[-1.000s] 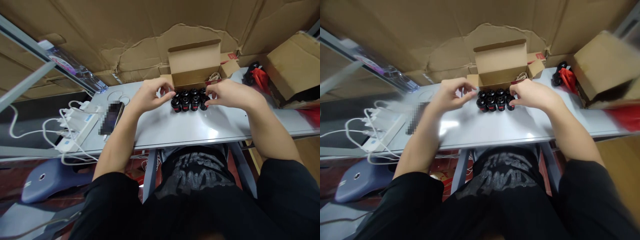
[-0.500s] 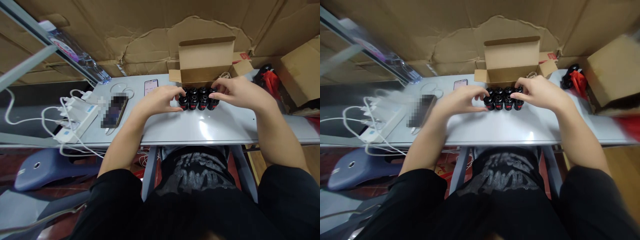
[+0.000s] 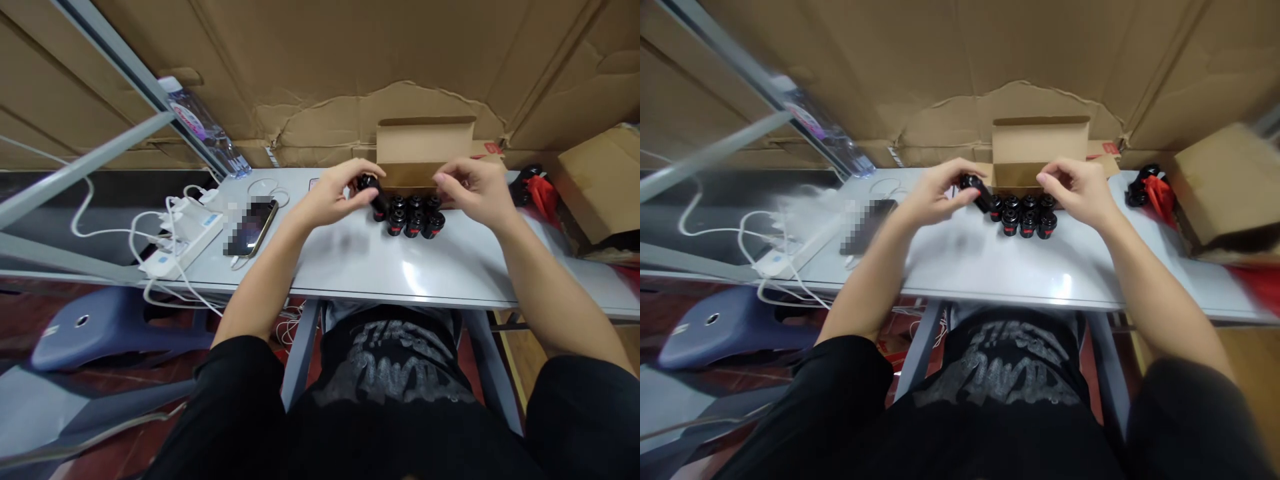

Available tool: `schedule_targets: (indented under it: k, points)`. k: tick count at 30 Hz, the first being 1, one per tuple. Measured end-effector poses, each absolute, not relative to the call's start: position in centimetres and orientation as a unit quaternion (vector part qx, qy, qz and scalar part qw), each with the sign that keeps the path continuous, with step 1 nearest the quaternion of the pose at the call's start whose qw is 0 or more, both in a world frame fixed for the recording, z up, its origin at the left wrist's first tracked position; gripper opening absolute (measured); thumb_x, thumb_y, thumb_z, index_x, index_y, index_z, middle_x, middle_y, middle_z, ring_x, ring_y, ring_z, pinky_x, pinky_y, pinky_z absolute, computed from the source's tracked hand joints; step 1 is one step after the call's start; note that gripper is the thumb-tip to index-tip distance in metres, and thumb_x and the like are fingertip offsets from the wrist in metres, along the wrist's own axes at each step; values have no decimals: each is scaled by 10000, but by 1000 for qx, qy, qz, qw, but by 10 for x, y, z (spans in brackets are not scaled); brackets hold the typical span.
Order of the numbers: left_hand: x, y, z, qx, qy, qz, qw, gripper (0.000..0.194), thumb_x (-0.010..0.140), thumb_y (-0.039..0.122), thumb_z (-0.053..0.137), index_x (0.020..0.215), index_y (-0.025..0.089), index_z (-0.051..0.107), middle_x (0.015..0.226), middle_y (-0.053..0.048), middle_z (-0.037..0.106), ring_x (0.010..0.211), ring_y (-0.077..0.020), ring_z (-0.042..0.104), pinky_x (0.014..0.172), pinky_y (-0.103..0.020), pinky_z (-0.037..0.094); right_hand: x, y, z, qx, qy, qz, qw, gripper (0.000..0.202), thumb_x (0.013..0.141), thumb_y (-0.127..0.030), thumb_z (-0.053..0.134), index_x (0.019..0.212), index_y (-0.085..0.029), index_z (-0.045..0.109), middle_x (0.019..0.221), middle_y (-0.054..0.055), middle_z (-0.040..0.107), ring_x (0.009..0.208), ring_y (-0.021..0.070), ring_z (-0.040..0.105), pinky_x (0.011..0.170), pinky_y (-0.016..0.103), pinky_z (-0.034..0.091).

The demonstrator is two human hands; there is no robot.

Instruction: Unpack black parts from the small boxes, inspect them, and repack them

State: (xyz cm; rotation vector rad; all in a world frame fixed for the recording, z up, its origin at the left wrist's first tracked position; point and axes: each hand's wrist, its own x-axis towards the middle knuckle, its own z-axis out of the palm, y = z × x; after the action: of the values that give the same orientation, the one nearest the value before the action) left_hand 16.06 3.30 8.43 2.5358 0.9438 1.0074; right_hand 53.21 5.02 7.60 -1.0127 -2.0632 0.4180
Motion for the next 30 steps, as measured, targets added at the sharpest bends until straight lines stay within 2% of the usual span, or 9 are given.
schedule_targets:
  k: [2,5,8,11,15,19,21,27,30]
  points:
    - [170,52,86,845,344,391,118,628,1284,815,493,1565,317,753,1444,-125,870,1197,-278,847,1073,-443,683,522,73,75,-370,-803,201,421,635,1071,-908,847,1280,-310,893,1107,108,902,912,357,833,861,537,667]
    - [192,90,80,834,341,420,105,804,1264,935,377,1602,287,711,1507,-153,857,1324,-321,852,1190,-485,679,502,108,78,-329,-821,276,376,837,913,-893,998,1522,-339,848,1245,97,931,1041,373,853,958,558,704]
    - [212,127,66,846,322,416,88,884,1238,981,334,1597,251,679,1614,-214,821,1497,-359,811,1340,-515,627,487,134,78,-319,-816,299,380,739,884,-854,1013,1395,-336,884,1165,71,901,1058,363,833,1043,580,728]
    - [221,148,51,863,336,369,78,949,1222,993,302,1609,207,668,1644,-267,800,1554,-394,785,1372,-542,602,485,147,73,-326,-803,313,389,591,882,-811,1014,1196,-322,905,1123,72,890,1083,374,823,1093,608,736]
    - [215,153,39,867,343,351,82,940,1232,968,328,1591,195,725,1599,-256,828,1516,-411,798,1344,-573,608,492,158,63,-346,-806,314,365,564,792,-687,1118,1153,-323,882,1004,57,856,1027,379,806,1050,627,750]
    - [209,156,29,837,354,388,153,879,1171,1038,492,1427,246,775,1390,-170,875,1281,-364,844,1211,-548,660,495,165,55,-346,-807,302,371,620,759,-650,1164,1155,-317,823,1082,74,878,1045,393,830,1091,669,749]
    - [210,156,20,826,360,400,169,851,1156,1050,528,1390,269,770,1345,-145,868,1256,-357,841,1191,-551,656,494,164,53,-348,-813,293,364,652,739,-681,1177,1122,-317,795,1108,89,892,1068,415,837,1129,719,737]
    - [220,147,7,817,358,430,142,770,1225,941,510,1533,273,735,1560,-183,856,1501,-381,812,1335,-542,598,496,150,58,-348,-800,318,371,624,797,-772,1142,1133,-378,793,1258,85,931,1140,420,816,1204,747,697]
    - [218,146,12,830,352,411,139,754,1268,878,456,1631,258,688,1681,-206,829,1598,-389,793,1388,-548,568,495,145,60,-351,-788,336,378,625,787,-803,1149,1099,-393,795,1188,76,923,1164,437,806,1223,784,660]
